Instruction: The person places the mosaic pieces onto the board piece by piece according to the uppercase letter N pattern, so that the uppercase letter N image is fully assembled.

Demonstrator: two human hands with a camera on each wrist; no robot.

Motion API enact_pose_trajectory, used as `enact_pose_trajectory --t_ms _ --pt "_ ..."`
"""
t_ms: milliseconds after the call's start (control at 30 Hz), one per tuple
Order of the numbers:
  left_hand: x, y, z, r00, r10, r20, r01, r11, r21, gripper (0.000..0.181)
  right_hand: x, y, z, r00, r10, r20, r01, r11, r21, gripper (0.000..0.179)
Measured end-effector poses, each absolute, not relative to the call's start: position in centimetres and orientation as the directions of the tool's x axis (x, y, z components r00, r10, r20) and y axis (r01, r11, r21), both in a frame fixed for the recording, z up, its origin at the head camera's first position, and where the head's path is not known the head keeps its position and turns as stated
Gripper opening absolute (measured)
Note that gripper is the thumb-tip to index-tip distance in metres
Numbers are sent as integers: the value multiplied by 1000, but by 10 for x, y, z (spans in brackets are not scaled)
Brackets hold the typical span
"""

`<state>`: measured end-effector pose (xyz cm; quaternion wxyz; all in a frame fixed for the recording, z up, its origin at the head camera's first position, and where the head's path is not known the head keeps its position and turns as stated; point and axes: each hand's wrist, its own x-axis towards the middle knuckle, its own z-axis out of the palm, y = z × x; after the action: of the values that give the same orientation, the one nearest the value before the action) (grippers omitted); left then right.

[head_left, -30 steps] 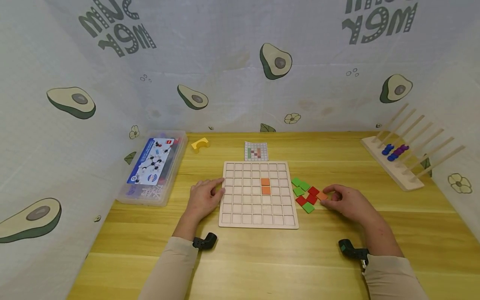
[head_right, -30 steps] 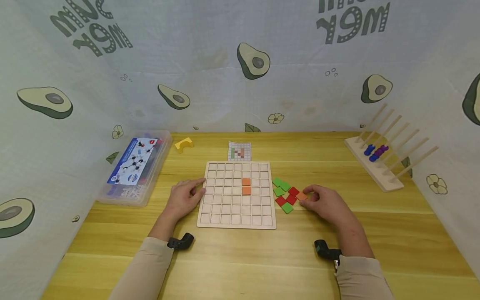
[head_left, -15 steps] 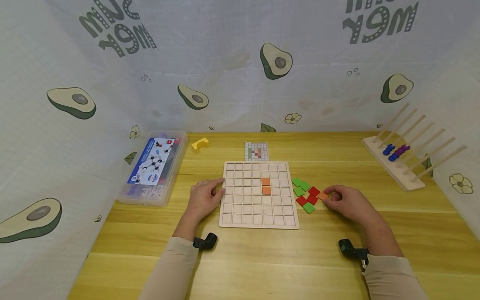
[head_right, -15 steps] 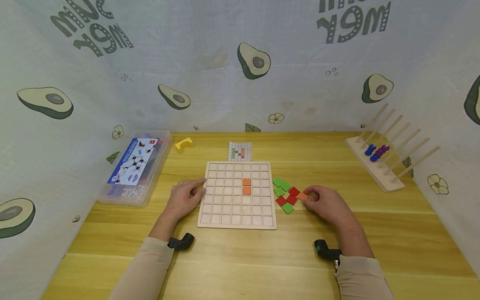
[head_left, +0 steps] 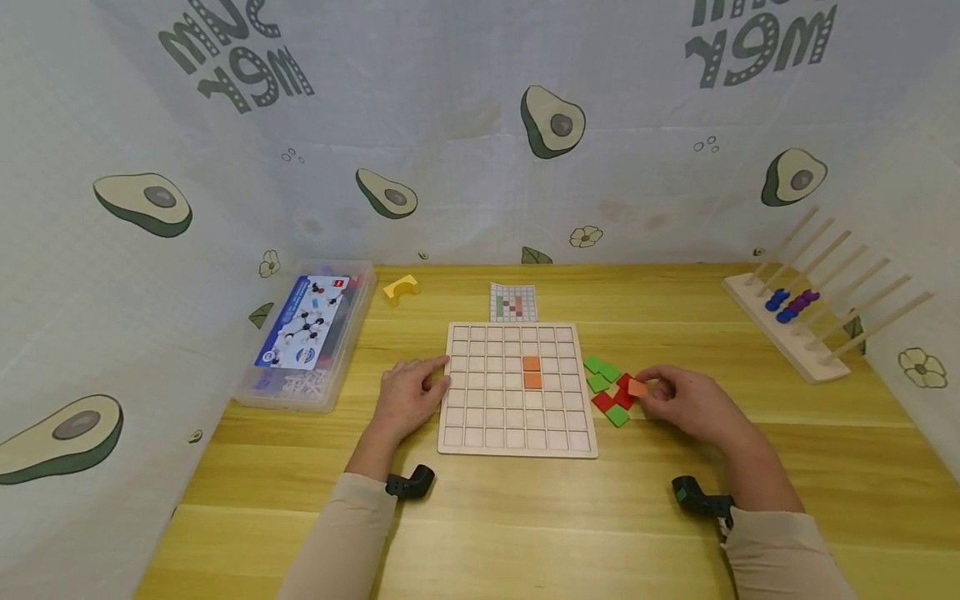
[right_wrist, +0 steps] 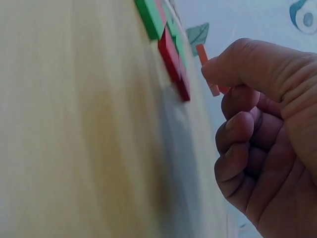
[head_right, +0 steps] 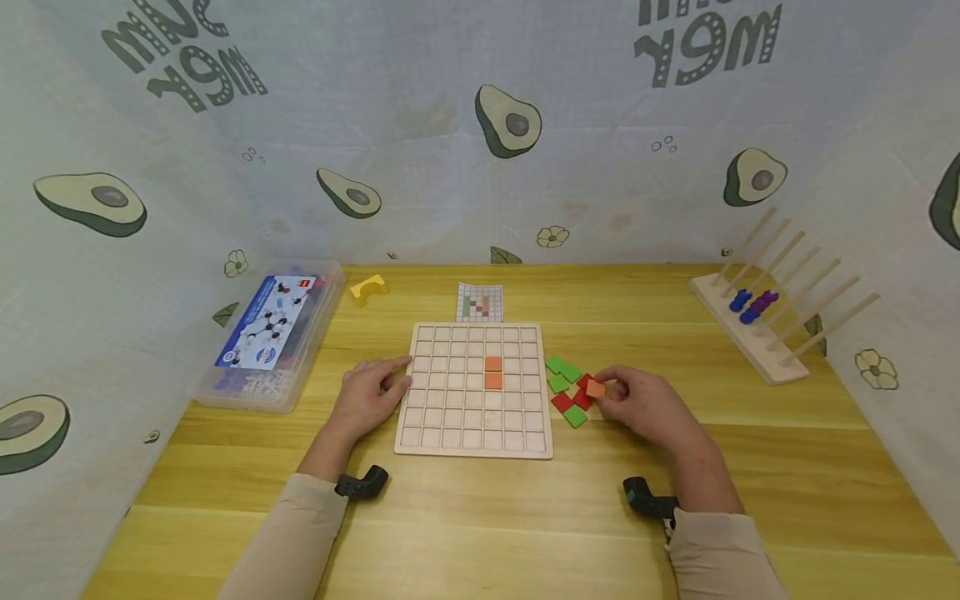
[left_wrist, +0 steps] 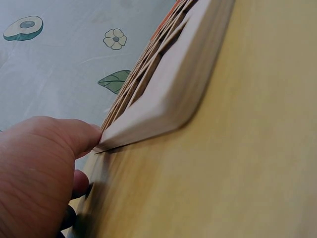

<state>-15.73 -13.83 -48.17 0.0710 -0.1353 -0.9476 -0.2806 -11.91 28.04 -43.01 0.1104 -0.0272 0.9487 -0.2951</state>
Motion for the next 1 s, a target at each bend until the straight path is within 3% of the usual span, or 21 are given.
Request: enact_pose_trajectory --t_ms 567,1000 --pt "-158 -139 -485 -953 210 218 294 810 507 37 -135 225 -425 -949 -283 -137 -135 761 -634 27" --pt "-159 -139 -484 -956 211 202 286 816 502 37 -139 191 -430 -926 -338 -171 -142 729 -670 24"
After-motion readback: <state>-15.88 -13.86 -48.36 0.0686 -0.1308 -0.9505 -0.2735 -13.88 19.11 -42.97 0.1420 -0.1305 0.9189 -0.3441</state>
